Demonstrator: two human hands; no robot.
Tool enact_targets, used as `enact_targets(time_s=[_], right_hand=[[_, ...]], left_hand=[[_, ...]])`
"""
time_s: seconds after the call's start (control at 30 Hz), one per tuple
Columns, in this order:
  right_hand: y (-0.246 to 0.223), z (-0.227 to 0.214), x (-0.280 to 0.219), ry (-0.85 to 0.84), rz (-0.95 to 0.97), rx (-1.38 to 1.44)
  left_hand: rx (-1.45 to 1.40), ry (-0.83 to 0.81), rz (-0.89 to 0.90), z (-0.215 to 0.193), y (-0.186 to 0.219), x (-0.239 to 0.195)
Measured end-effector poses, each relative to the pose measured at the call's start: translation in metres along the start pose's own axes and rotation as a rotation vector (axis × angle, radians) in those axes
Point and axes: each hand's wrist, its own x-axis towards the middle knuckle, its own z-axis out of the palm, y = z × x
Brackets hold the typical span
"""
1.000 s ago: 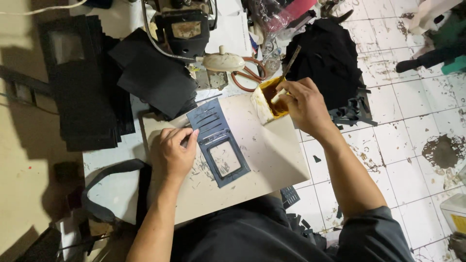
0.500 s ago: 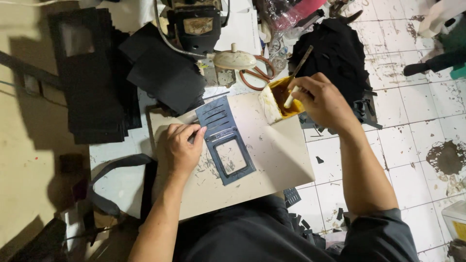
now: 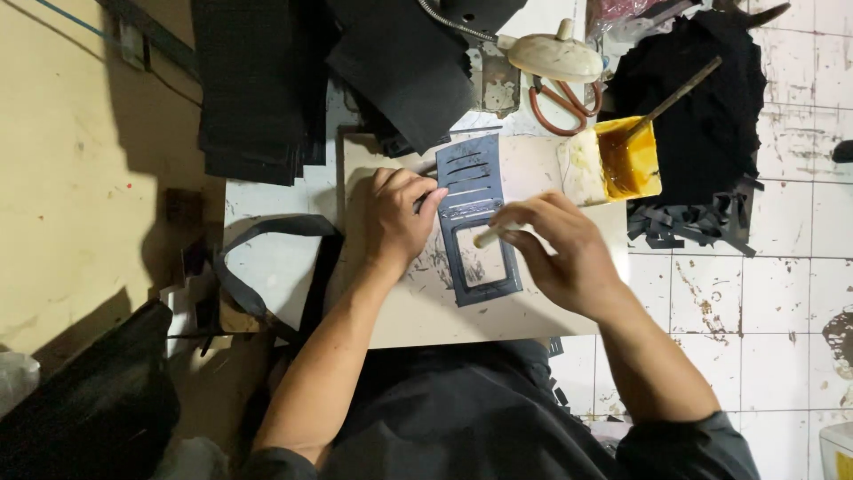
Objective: The person assembles small dark wallet or card-holder bodies at a workbench. They apply glue with a small stick from a yellow glue container onto a slotted leather piece, fold and press a dark fabric or leather panel onto it, align the pieces, and set the finished item aside with a stack of completed ones.
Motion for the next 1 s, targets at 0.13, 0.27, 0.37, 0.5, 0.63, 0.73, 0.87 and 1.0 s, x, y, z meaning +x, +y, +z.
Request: enact_targets(time_s=[0.13, 0.27, 0.37, 0.5, 0.63, 0.73, 0.87, 1.0], right_hand=[[0.026, 0.045, 0.008, -0.001, 0.016, -0.04], [0.051, 0.064, 0.007, -0.026, -0.001, -0.092], [0.058, 0.071, 0.008, -0.016, -0.012, -0.092], [0.053, 0.072, 0.01, -0.024, -0.029, -0.124], [0.054, 0.07, 0.007, -0.046, -0.053, -0.144], [0.054, 0.068, -0.001, -0.111, -0.084, -0.193], [0.047, 0.066, -0.007, -0.142, -0.121, -0.267], [0.041, 0.063, -0.012, -0.182, -0.144, -0.299]], left_hand=[[0.008, 0.016, -0.002, 0.001, 0.001, -0.001], [0.009, 0.017, 0.012, -0.003, 0.005, 0.001], [0.025, 0.006, 0.006, -0.004, 0.005, 0.002], [0.001, -0.003, -0.002, -0.008, 0.011, 0.003], [0.027, -0.027, -0.01, -0.007, 0.009, 0.003], [0.019, -0.032, -0.007, -0.007, 0.007, 0.002], [0.022, -0.038, -0.016, -0.006, 0.007, 0.001], [0.053, -0.052, -0.022, -0.009, 0.011, 0.004]])
